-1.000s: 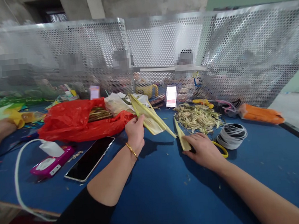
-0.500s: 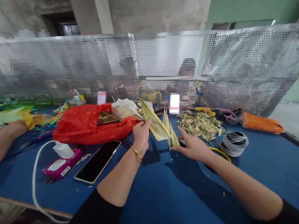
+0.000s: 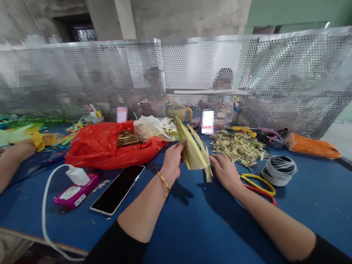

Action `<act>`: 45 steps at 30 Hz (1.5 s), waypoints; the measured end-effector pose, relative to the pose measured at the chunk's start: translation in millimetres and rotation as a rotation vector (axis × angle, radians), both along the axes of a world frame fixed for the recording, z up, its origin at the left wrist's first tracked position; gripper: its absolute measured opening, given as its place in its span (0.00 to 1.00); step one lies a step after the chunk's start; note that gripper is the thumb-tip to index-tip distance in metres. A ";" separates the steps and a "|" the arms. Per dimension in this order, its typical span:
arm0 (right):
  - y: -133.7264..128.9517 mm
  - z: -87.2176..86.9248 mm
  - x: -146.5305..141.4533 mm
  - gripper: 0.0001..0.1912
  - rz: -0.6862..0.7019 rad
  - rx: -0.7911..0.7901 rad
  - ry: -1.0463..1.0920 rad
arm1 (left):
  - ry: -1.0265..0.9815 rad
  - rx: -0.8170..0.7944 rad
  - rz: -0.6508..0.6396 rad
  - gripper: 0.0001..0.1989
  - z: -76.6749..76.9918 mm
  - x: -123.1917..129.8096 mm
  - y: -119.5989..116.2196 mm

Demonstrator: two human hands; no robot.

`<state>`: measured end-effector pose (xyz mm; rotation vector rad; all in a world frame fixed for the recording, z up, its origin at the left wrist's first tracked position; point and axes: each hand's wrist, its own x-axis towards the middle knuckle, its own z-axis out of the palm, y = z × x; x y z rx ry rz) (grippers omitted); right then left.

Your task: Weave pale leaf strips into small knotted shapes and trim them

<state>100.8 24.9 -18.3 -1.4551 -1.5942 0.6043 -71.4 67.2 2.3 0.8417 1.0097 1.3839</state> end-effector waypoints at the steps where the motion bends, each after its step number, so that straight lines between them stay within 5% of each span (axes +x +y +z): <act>1: -2.3 4.9 0.1 0.18 0.008 0.031 0.007 | -0.002 0.000 -0.026 0.24 -0.6 1.8 -0.9; 5: -10.5 15.5 -3.6 0.21 0.085 0.018 0.167 | 0.051 0.029 -0.074 0.22 -4.4 9.5 -5.6; 10: -11.8 10.8 -4.8 0.14 0.024 -0.016 0.292 | 0.108 0.045 -0.089 0.22 -7.2 14.4 -10.7; 16: -1.5 16.1 9.0 0.12 -0.140 0.040 0.274 | 0.030 -0.050 0.075 0.21 -13.6 9.7 -1.4; 22: 0.5 47.6 75.9 0.03 -0.412 0.206 -0.011 | -0.039 -0.138 0.085 0.21 -21.4 6.7 6.2; 25: -6.3 57.4 89.3 0.06 -0.511 0.372 -0.595 | -0.063 -0.146 0.003 0.20 -19.8 11.7 1.6; 28: -12.8 55.3 64.8 0.11 -0.330 0.351 -0.648 | -0.083 -0.132 -0.077 0.20 -17.6 17.4 -4.6; 31: -18.8 42.7 23.2 0.17 0.162 -0.017 -0.141 | -0.112 -0.100 -0.134 0.20 -18.1 21.1 -9.0; 33: -23.3 33.1 1.6 0.21 0.328 -0.278 0.215 | -0.125 -0.082 -0.158 0.20 -19.2 22.6 -10.6; 39: -30.8 22.1 -12.5 0.17 0.359 -0.417 0.551 | -0.188 -0.185 -0.252 0.11 -15.8 25.9 -12.2; 45: -28.5 14.4 -16.8 0.10 0.250 -0.224 0.262 | -0.159 -0.146 -0.191 0.11 -16.5 29.0 -14.9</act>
